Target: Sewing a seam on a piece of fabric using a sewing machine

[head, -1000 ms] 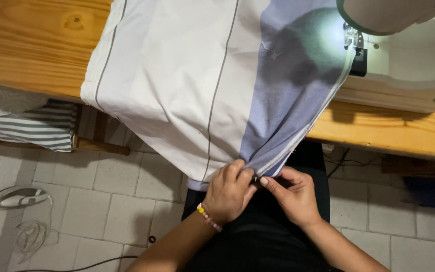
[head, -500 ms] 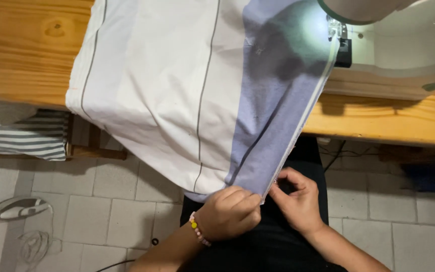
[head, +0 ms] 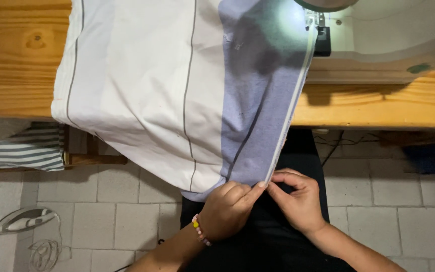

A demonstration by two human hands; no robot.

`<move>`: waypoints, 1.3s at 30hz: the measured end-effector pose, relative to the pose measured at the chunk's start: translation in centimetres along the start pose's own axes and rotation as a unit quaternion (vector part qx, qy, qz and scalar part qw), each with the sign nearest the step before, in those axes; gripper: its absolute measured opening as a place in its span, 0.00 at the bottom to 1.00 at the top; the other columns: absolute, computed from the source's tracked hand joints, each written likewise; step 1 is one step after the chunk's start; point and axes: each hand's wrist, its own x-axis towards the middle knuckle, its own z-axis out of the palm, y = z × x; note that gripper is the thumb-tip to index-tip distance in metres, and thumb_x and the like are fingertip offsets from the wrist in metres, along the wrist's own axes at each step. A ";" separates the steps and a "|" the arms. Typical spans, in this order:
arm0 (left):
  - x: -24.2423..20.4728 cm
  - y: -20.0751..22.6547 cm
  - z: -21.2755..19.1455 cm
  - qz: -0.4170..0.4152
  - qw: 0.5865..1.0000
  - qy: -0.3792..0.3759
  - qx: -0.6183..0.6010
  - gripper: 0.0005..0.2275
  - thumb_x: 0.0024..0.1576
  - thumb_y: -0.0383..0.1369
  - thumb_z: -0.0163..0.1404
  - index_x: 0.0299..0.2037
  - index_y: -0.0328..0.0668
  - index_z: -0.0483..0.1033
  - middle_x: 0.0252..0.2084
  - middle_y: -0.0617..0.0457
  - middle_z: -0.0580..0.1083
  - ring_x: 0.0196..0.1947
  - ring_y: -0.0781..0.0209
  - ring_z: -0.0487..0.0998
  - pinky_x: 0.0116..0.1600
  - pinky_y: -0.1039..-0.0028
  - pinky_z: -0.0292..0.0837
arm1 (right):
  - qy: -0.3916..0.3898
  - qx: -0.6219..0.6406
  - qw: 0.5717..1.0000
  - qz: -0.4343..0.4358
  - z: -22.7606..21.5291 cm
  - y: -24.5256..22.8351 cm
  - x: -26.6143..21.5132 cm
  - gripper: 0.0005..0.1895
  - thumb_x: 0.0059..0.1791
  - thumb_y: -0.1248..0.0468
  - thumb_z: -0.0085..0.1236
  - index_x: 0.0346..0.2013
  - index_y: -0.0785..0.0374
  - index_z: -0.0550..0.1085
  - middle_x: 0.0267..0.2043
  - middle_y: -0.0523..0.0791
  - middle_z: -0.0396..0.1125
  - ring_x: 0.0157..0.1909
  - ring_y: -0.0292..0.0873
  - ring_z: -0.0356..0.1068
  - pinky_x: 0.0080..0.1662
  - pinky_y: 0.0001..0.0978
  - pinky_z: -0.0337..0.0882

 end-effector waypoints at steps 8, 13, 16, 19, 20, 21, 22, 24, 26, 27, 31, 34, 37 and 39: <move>-0.4 -0.3 0.1 0.050 0.997 -0.024 0.054 0.15 0.69 0.27 0.39 0.63 0.33 0.69 0.33 0.53 0.70 0.28 0.56 0.70 0.34 0.66 0.67 | -0.001 0.024 0.998 0.054 -0.5 -0.1 -0.1 0.03 0.43 0.67 0.70 0.29 0.63 0.83 0.32 0.44 0.78 0.36 0.35 0.76 0.43 0.23 0.74; -0.2 0.0 0.0 0.070 0.998 0.004 0.008 0.13 0.68 0.22 0.40 0.61 0.27 0.70 0.40 0.51 0.70 0.36 0.57 0.76 0.45 0.68 0.74 | -0.012 0.035 0.997 0.062 -0.4 0.7 -0.3 0.02 0.43 0.69 0.67 0.30 0.63 0.83 0.33 0.45 0.79 0.36 0.35 0.77 0.43 0.24 0.75; -0.1 0.2 -0.2 0.067 0.996 0.029 0.043 0.14 0.70 0.26 0.39 0.62 0.29 0.70 0.43 0.51 0.70 0.37 0.58 0.76 0.47 0.68 0.77 | -0.033 0.046 0.997 0.047 -0.3 -0.1 -0.1 0.02 0.45 0.67 0.67 0.28 0.63 0.83 0.32 0.44 0.78 0.35 0.35 0.76 0.43 0.24 0.74; -0.1 0.2 -0.1 0.055 0.998 0.012 0.007 0.15 0.70 0.25 0.37 0.64 0.28 0.68 0.42 0.50 0.70 0.34 0.56 0.74 0.42 0.66 0.75 | -0.029 0.030 0.998 0.044 -0.3 -0.9 0.0 0.02 0.44 0.67 0.67 0.28 0.63 0.83 0.32 0.44 0.79 0.36 0.35 0.77 0.43 0.23 0.74; -0.3 0.2 0.0 0.054 0.998 0.012 0.006 0.15 0.70 0.25 0.37 0.64 0.28 0.68 0.42 0.50 0.70 0.34 0.56 0.74 0.42 0.66 0.75 | -0.028 0.029 0.998 0.045 -0.3 -0.7 -0.2 0.02 0.44 0.67 0.67 0.28 0.63 0.83 0.32 0.44 0.79 0.36 0.35 0.77 0.43 0.23 0.74; -0.4 0.1 0.1 0.055 0.998 0.011 0.010 0.15 0.70 0.25 0.38 0.64 0.29 0.67 0.41 0.50 0.70 0.34 0.56 0.74 0.42 0.66 0.75 | -0.026 0.037 0.998 0.044 -0.3 -0.6 -0.2 0.02 0.44 0.67 0.67 0.29 0.63 0.83 0.32 0.44 0.78 0.36 0.35 0.77 0.43 0.23 0.74; -0.5 0.0 0.2 0.055 0.998 0.010 0.013 0.15 0.70 0.25 0.39 0.64 0.29 0.67 0.41 0.50 0.69 0.34 0.55 0.74 0.42 0.65 0.75 | -0.024 0.044 0.998 0.043 -0.4 -0.4 -0.2 0.01 0.44 0.67 0.67 0.29 0.63 0.83 0.33 0.44 0.78 0.36 0.35 0.77 0.43 0.23 0.74; -0.1 0.0 0.1 0.058 0.998 0.018 0.026 0.14 0.70 0.25 0.39 0.64 0.30 0.68 0.42 0.51 0.69 0.35 0.57 0.74 0.43 0.67 0.76 | -0.024 0.046 0.998 0.042 -0.4 -0.5 0.0 0.01 0.44 0.68 0.67 0.29 0.63 0.83 0.33 0.44 0.78 0.36 0.35 0.77 0.44 0.23 0.75; -0.4 0.3 0.1 0.055 0.997 0.026 0.038 0.14 0.70 0.26 0.40 0.63 0.31 0.69 0.42 0.52 0.69 0.36 0.58 0.74 0.45 0.68 0.77 | -0.027 0.047 0.998 0.045 -0.5 -0.3 -0.4 0.01 0.45 0.68 0.66 0.29 0.63 0.83 0.33 0.44 0.79 0.37 0.35 0.77 0.45 0.23 0.75; -0.6 0.2 0.2 0.055 0.998 0.017 0.032 0.14 0.70 0.26 0.39 0.64 0.31 0.68 0.43 0.52 0.69 0.37 0.57 0.74 0.45 0.68 0.76 | -0.033 0.048 0.997 0.044 -0.5 0.0 -0.4 0.02 0.45 0.68 0.66 0.30 0.63 0.83 0.34 0.44 0.79 0.37 0.35 0.77 0.44 0.24 0.74; -0.3 0.1 0.3 0.056 0.996 0.034 0.064 0.14 0.70 0.27 0.39 0.62 0.33 0.71 0.42 0.53 0.69 0.37 0.60 0.75 0.45 0.70 0.77 | -0.057 0.104 0.992 0.046 -0.9 -0.5 -0.3 0.04 0.46 0.70 0.64 0.34 0.65 0.83 0.37 0.47 0.79 0.40 0.38 0.78 0.47 0.26 0.76; -0.1 0.1 0.3 0.061 0.995 0.034 0.070 0.13 0.70 0.28 0.43 0.61 0.32 0.71 0.38 0.54 0.68 0.34 0.60 0.73 0.42 0.70 0.76 | -0.099 0.171 0.978 0.063 -1.5 0.9 -0.8 0.11 0.49 0.74 0.51 0.38 0.69 0.82 0.38 0.50 0.77 0.39 0.41 0.78 0.46 0.29 0.77; -0.5 0.0 0.5 0.059 0.996 0.025 0.062 0.13 0.69 0.28 0.46 0.62 0.31 0.70 0.40 0.53 0.69 0.35 0.58 0.72 0.42 0.68 0.75 | -0.128 0.179 0.974 0.062 -1.8 0.0 -0.4 0.11 0.50 0.70 0.50 0.37 0.68 0.81 0.34 0.49 0.77 0.39 0.42 0.76 0.47 0.32 0.74; -0.4 0.0 0.3 0.062 0.995 0.022 0.069 0.13 0.70 0.28 0.42 0.62 0.32 0.71 0.41 0.53 0.70 0.36 0.58 0.73 0.43 0.68 0.75 | -0.113 0.181 0.973 0.088 -1.6 -0.6 -0.3 0.08 0.49 0.67 0.57 0.35 0.67 0.82 0.35 0.47 0.77 0.39 0.39 0.74 0.46 0.29 0.72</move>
